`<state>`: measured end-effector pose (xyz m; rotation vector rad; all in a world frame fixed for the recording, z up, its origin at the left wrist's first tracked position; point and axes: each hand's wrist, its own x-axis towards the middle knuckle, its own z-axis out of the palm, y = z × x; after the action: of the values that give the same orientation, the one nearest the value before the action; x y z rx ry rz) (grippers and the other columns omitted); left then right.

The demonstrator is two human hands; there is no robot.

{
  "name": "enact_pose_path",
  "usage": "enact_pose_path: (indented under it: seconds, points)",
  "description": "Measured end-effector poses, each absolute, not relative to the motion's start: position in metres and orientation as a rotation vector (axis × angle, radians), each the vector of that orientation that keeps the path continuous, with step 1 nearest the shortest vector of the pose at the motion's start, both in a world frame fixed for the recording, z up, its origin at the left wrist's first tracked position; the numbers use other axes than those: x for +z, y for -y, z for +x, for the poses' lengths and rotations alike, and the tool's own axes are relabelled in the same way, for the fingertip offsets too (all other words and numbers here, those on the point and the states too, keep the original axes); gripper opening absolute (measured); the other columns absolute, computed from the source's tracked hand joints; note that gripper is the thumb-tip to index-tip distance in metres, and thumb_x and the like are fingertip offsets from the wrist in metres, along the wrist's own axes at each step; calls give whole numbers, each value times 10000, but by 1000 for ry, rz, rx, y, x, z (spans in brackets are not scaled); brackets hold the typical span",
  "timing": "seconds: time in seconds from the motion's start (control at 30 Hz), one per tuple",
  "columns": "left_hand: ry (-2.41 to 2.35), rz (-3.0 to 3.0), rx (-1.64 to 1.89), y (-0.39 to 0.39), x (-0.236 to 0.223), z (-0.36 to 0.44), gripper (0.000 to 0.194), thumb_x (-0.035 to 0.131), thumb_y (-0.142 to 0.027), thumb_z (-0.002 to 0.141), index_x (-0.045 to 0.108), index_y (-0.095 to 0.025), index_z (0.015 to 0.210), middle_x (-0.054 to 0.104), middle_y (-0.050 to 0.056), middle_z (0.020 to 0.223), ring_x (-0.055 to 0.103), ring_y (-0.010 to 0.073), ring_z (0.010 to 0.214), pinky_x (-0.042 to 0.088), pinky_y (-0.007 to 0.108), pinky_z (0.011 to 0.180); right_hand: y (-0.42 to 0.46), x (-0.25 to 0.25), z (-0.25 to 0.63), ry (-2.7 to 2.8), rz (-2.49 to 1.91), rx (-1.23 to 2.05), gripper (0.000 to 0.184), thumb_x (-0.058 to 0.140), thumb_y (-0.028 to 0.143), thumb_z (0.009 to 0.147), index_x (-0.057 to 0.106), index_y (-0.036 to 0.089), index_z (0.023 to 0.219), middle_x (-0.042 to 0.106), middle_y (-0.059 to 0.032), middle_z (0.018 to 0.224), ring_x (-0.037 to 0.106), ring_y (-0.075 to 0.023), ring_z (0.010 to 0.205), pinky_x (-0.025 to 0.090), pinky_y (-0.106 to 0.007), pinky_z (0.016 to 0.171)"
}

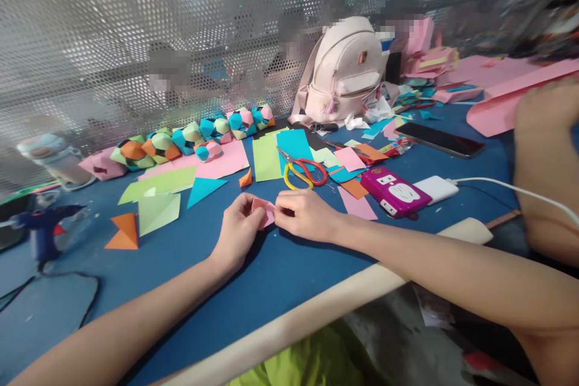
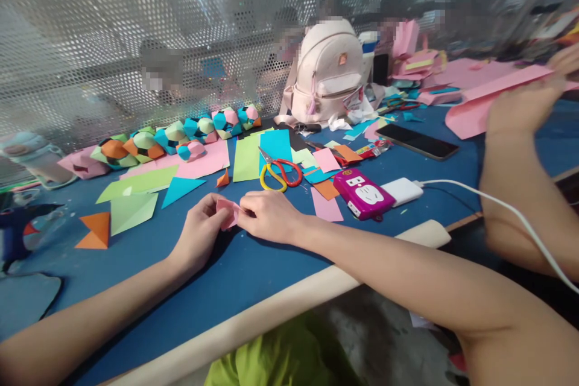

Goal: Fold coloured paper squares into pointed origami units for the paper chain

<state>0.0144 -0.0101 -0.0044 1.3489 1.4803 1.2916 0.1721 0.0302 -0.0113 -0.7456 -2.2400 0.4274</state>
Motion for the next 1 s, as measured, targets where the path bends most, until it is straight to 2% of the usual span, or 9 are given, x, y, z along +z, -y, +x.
enact_pose_path:
  seconds: [0.13,0.23,0.37,0.53,0.67,0.83,1.0]
  points:
    - [-1495,1382,1274,10,-3,16,42,569,-195,660,544,-170,684,529,-62,592,426,85,557,339,215,545,-31,-9,173,2196,-761,470,272,516,237,839,432,174,588,463,18,607,396,-89,566,274,-234,561]
    - [-1479,1407,1257,11,0,17,47,583,-188,670,556,-165,700,545,-52,615,444,85,567,352,213,542,-33,-9,172,2154,-737,496,241,501,190,822,435,173,591,470,16,614,411,-90,579,293,-231,575]
    - [-1308,1348,1266,12,0,17,184,646,-313,738,570,-166,818,590,-25,705,508,103,594,423,235,559,-38,-8,172,2072,-815,586,251,512,174,804,431,171,566,466,27,580,417,-85,566,288,-228,563]
    - [-1180,1230,1336,9,-6,12,203,566,-341,827,587,-174,941,579,-13,767,553,107,613,479,264,608,-44,-6,174,2013,-1016,684,275,529,178,789,430,169,533,433,46,530,390,-79,540,260,-233,533]
    - [-1187,1198,1389,9,-8,9,179,568,-310,820,583,-179,941,591,-3,802,574,109,603,485,269,598,-46,-4,176,2026,-1110,690,276,541,191,812,473,162,545,467,40,543,412,-80,546,264,-232,536]
    - [-1227,1291,1501,16,2,8,159,611,-309,803,605,-194,912,612,38,1005,605,133,757,503,261,614,-48,3,180,2112,-1196,562,363,522,356,903,551,157,601,561,-2,653,458,-105,620,267,-246,569]
    - [-1348,1455,1543,5,21,-6,168,624,-304,763,621,-203,897,616,27,937,605,149,793,490,248,612,-60,14,193,2080,-1247,457,364,455,284,938,505,159,601,527,-11,660,444,-106,612,282,-248,588]
